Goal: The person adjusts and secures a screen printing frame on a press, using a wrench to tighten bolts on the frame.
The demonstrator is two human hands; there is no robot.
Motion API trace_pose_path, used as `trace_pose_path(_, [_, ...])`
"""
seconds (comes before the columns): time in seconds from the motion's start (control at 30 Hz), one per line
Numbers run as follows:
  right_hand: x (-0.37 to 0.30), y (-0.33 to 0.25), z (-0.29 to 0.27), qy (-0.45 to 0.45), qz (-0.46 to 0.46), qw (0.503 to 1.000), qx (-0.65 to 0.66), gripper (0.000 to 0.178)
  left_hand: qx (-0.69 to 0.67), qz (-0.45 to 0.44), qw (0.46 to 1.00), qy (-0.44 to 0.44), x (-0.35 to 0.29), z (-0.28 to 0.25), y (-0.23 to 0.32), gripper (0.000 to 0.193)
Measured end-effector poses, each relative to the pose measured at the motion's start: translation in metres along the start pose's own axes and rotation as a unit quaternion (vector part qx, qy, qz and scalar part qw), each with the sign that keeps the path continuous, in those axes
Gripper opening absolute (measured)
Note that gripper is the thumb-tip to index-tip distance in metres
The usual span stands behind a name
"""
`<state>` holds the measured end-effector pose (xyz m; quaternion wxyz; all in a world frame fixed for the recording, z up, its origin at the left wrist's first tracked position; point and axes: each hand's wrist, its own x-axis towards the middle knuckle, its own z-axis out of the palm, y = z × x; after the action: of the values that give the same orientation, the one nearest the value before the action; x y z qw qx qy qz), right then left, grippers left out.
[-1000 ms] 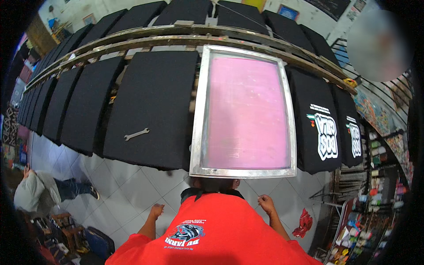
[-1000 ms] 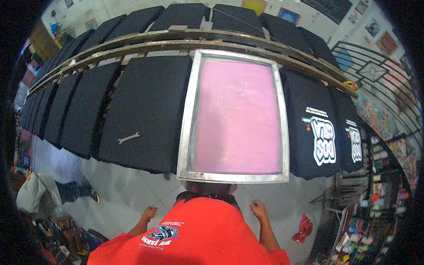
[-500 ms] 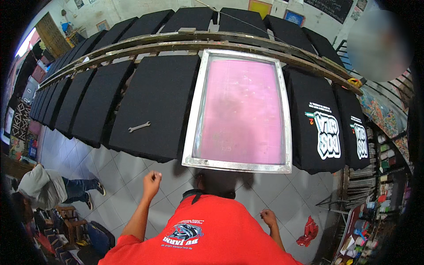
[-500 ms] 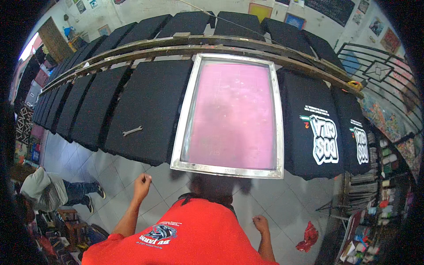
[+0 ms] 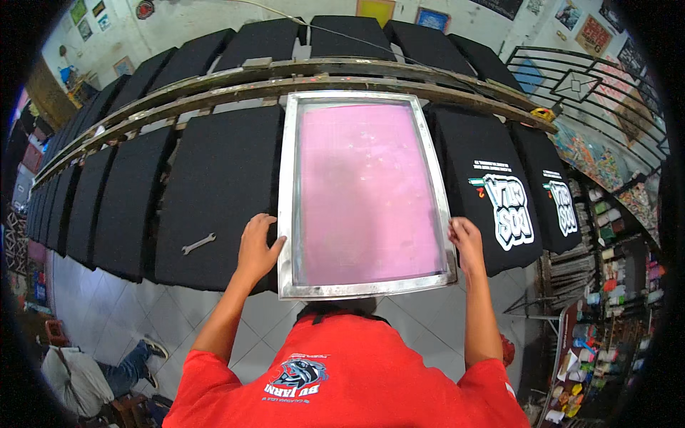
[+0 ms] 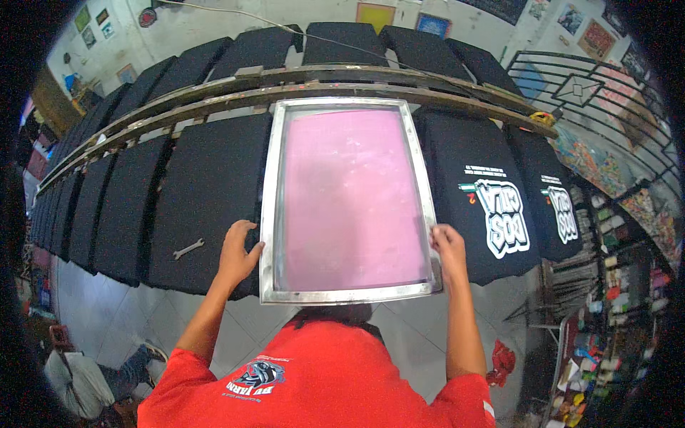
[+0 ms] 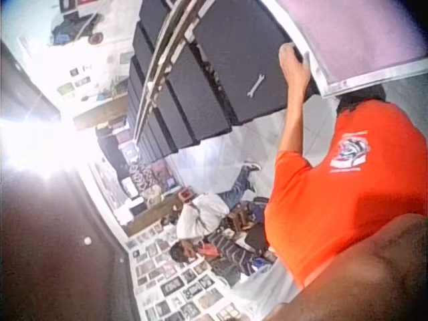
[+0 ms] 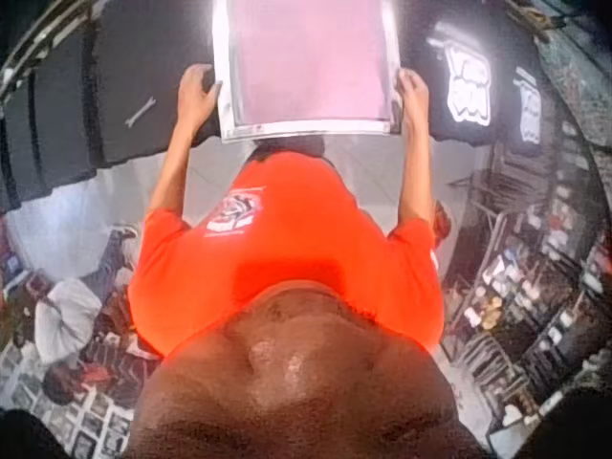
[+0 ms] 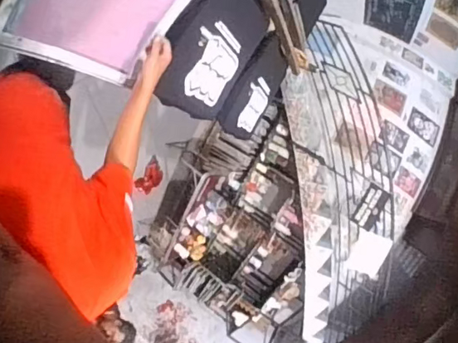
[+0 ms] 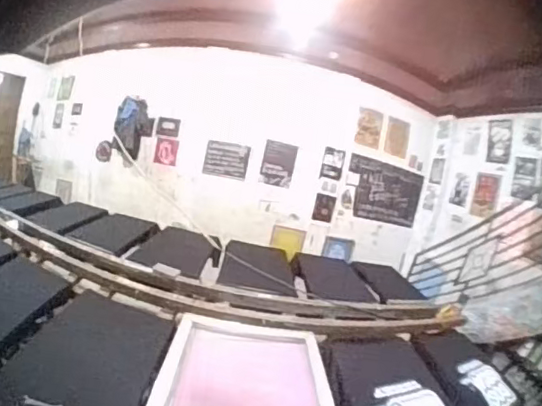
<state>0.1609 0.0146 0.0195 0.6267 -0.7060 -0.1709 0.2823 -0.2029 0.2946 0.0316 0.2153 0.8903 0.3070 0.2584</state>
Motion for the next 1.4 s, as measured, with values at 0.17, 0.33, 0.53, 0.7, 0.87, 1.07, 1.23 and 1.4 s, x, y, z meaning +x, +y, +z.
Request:
trace_pose_path(0.17, [0.079, -0.027, 0.016, 0.031, 0.019, 0.999, 0.008, 0.021, -0.006, -0.009, 0.999, -0.039, 0.032, 0.033, 0.000, 0.046])
trace_pose_path(0.33, [0.199, -0.042, 0.020, 0.024, -0.014, 0.997, -0.076, 0.023, 0.016, -0.063, 0.996, -0.063, 0.053, 0.031, -0.001, 0.048])
trace_pose_path(0.53, [0.406, -0.047, 0.052, 0.026, -0.113, 0.977, -0.181, 0.028, 0.024, -0.138, 0.987, -0.081, 0.052, 0.053, -0.007, 0.057])
trace_pose_path(0.7, [0.513, -0.040, 0.096, 0.073, -0.084, 0.934, -0.339, 0.041, 0.027, -0.234, 0.965, -0.111, 0.055, 0.070, 0.004, 0.063])
trace_pose_path(0.87, [0.573, -0.012, 0.104, 0.053, -0.010, 0.931, -0.362, 0.040, -0.002, -0.277, 0.956, -0.095, 0.060, 0.082, 0.003, 0.062])
trace_pose_path(1.07, [0.566, -0.043, 0.103, -0.041, 0.109, 0.934, -0.339, 0.032, 0.007, -0.258, 0.964, -0.071, 0.057, 0.091, -0.004, 0.060])
trace_pose_path(1.23, [0.592, -0.022, 0.086, -0.037, 0.107, 0.927, -0.358, 0.028, -0.014, -0.244, 0.968, -0.053, 0.056, 0.094, -0.009, 0.059])
trace_pose_path(1.4, [0.592, -0.024, 0.091, -0.056, 0.113, 0.920, -0.371, 0.033, -0.004, -0.261, 0.964, -0.051, 0.057, 0.093, -0.009, 0.056])
